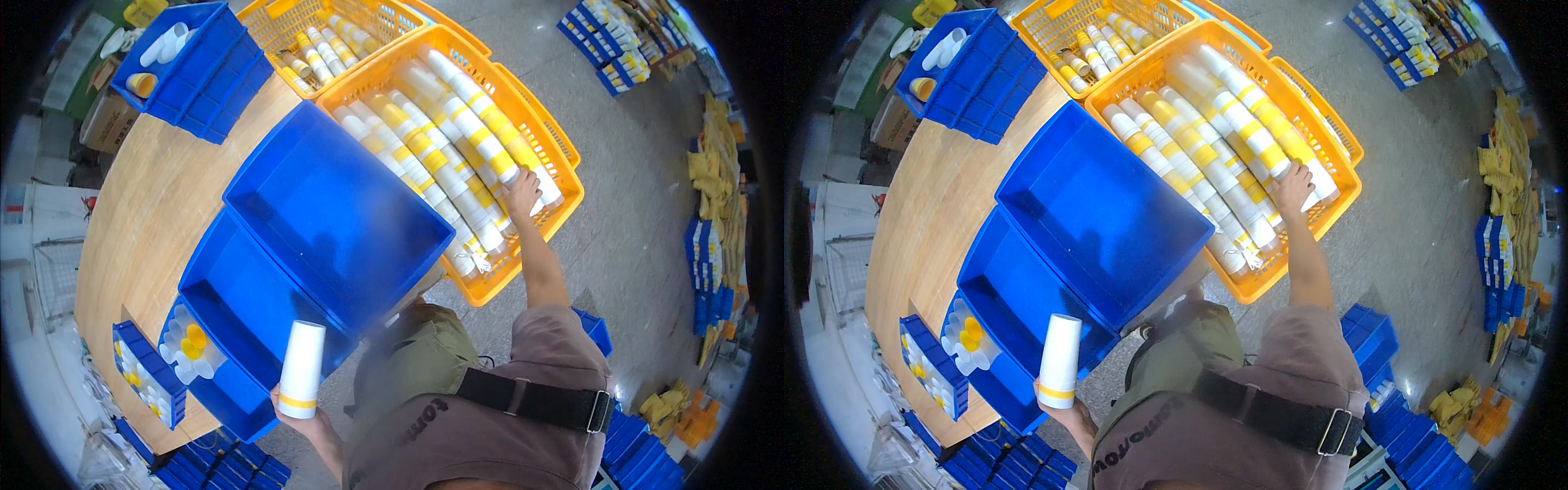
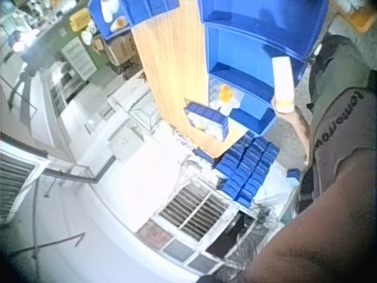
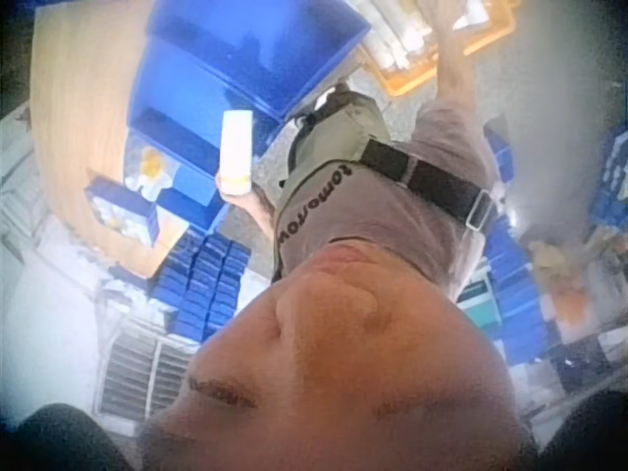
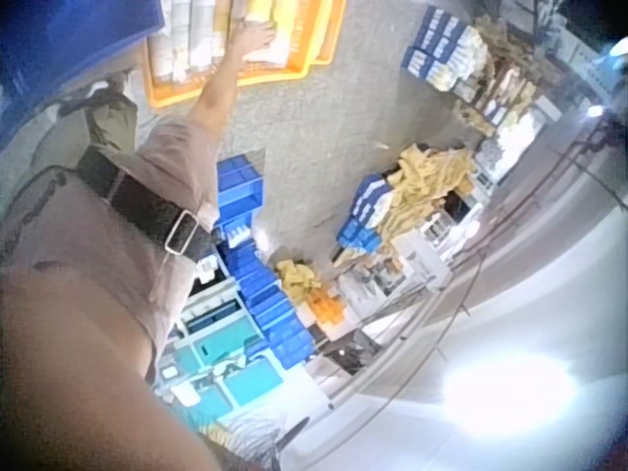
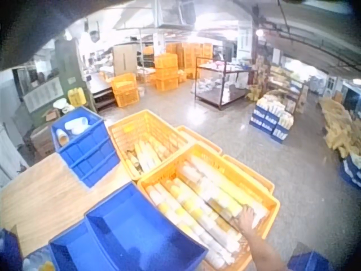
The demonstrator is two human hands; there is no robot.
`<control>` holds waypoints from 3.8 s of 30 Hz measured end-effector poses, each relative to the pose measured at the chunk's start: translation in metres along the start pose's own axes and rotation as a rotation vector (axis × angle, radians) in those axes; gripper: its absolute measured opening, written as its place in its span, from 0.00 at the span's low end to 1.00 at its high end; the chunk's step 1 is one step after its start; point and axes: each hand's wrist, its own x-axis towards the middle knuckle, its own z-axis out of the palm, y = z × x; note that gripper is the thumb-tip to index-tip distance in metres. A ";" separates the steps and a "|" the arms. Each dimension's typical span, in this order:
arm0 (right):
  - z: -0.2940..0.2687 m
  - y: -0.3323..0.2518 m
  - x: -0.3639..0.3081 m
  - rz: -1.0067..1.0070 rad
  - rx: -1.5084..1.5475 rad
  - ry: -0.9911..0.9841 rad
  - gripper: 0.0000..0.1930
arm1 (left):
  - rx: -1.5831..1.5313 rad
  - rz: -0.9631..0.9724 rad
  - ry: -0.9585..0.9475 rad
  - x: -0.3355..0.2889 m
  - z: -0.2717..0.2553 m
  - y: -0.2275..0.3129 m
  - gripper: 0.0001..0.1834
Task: The person operates a machine touchscreen, then picks up a blue tray of white and yellow plastic cups. They use a green handheld tool to inspect the cups, then move to a table to separate the cups by color into different blue bins.
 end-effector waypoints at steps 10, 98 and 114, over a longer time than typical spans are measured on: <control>-0.010 -0.013 -0.015 0.027 0.118 -0.011 0.37 | -0.255 -0.168 0.118 -0.010 -0.021 -0.014 0.18; -0.214 -0.385 -0.482 -0.766 1.116 -0.696 0.22 | 0.425 0.308 0.074 0.165 -0.315 -0.018 0.16; -0.258 -0.369 -0.490 -1.236 0.875 -0.285 0.39 | -0.323 -0.330 -0.333 0.130 -0.268 -0.037 0.20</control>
